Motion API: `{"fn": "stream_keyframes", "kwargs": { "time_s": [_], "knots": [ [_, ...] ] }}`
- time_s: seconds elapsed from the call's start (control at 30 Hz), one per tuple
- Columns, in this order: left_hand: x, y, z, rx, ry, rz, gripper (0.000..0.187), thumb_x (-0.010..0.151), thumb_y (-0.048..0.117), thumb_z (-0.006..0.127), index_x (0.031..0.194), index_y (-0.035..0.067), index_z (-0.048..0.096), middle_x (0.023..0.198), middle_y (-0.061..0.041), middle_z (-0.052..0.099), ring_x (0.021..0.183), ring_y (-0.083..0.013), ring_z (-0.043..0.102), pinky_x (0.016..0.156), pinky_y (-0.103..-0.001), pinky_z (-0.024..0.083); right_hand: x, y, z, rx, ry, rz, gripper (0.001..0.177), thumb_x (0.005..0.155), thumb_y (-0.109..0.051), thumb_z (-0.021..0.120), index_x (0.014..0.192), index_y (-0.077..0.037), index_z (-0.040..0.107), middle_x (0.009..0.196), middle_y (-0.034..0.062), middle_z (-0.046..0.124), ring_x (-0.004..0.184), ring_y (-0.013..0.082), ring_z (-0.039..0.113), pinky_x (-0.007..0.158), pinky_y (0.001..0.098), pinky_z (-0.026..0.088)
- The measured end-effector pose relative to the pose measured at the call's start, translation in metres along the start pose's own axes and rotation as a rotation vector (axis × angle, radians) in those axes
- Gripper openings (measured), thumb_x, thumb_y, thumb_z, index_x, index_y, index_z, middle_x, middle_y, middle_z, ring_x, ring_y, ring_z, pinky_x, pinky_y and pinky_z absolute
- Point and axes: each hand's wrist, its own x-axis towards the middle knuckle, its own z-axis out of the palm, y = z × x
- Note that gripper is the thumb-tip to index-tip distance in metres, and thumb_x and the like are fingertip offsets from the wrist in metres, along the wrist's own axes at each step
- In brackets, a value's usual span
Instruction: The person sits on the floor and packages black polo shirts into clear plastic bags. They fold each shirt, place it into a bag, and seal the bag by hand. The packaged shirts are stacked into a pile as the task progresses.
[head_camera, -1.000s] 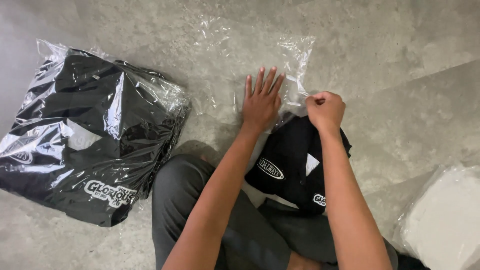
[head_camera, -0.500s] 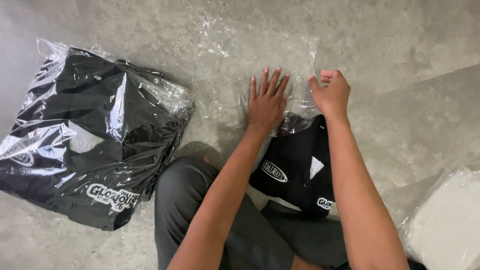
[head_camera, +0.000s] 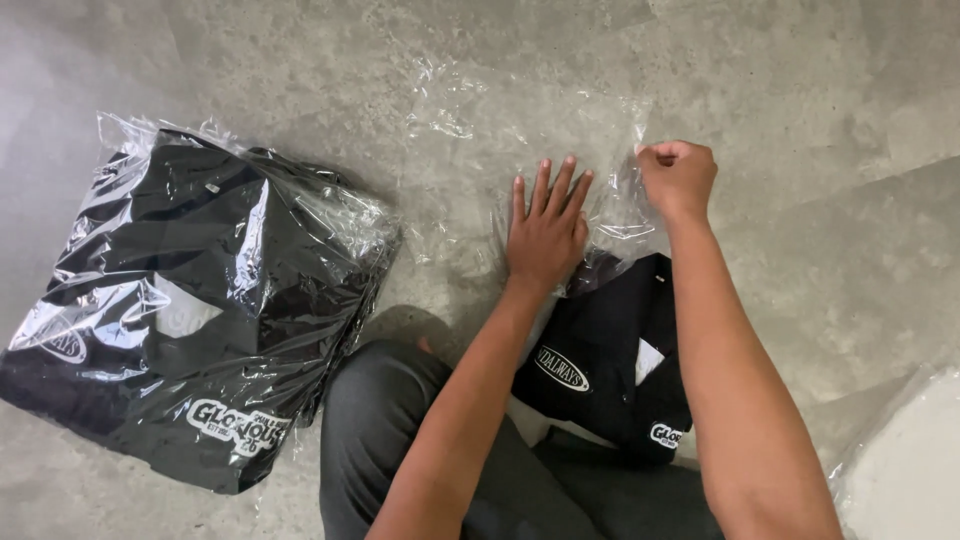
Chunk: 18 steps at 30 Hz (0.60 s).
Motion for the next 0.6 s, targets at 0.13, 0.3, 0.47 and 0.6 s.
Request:
{"fn": "stream_keyframes", "kwargs": {
  "time_s": [0.13,0.3,0.47,0.6],
  "knots": [
    [0.001,0.000,0.002,0.001,-0.004,-0.009,0.061,0.105,0.028,0.049,0.165,0.031,0.038,0.175,-0.001,0.027,0.164,-0.0305,0.024,0.133,-0.060,0.011,0.003,0.019,-0.003,0.176,0.023,0.225,0.017,0.096,-0.027,0.071,0.099,-0.012,0.078,0.079,0.0036,0.074,0.067,0.0127,0.071,0.063,0.0287,0.054],
    [0.000,0.002,0.002,0.008,0.016,-0.009,0.059,0.106,0.028,0.049,0.164,0.030,0.040,0.175,-0.002,0.030,0.163,-0.0310,0.027,0.132,-0.060,0.013,-0.004,0.005,-0.008,0.400,0.082,0.350,0.024,0.100,-0.029,0.053,0.098,-0.012,0.070,0.080,0.0038,0.072,0.059,0.0134,0.068,0.046,0.0249,0.046],
    [0.003,0.000,0.001,-0.004,0.011,-0.008,0.059,0.106,0.028,0.049,0.164,0.029,0.041,0.175,-0.002,0.029,0.163,-0.0311,0.025,0.132,-0.061,0.013,-0.009,-0.022,-0.013,0.121,0.133,-0.238,0.026,0.098,-0.020,0.077,0.111,0.002,0.072,0.095,0.0171,0.070,0.081,0.0278,0.073,0.066,0.0369,0.055],
    [0.003,0.001,-0.006,-0.027,-0.052,-0.034,0.066,0.102,0.024,0.054,0.165,0.033,0.038,0.175,0.001,0.031,0.164,-0.0292,0.026,0.132,-0.061,0.013,0.011,-0.016,-0.005,-0.085,0.003,-0.314,0.010,0.098,-0.012,0.079,0.102,-0.003,0.077,0.087,0.0090,0.074,0.076,0.0238,0.073,0.065,0.0326,0.056]
  ]
}}
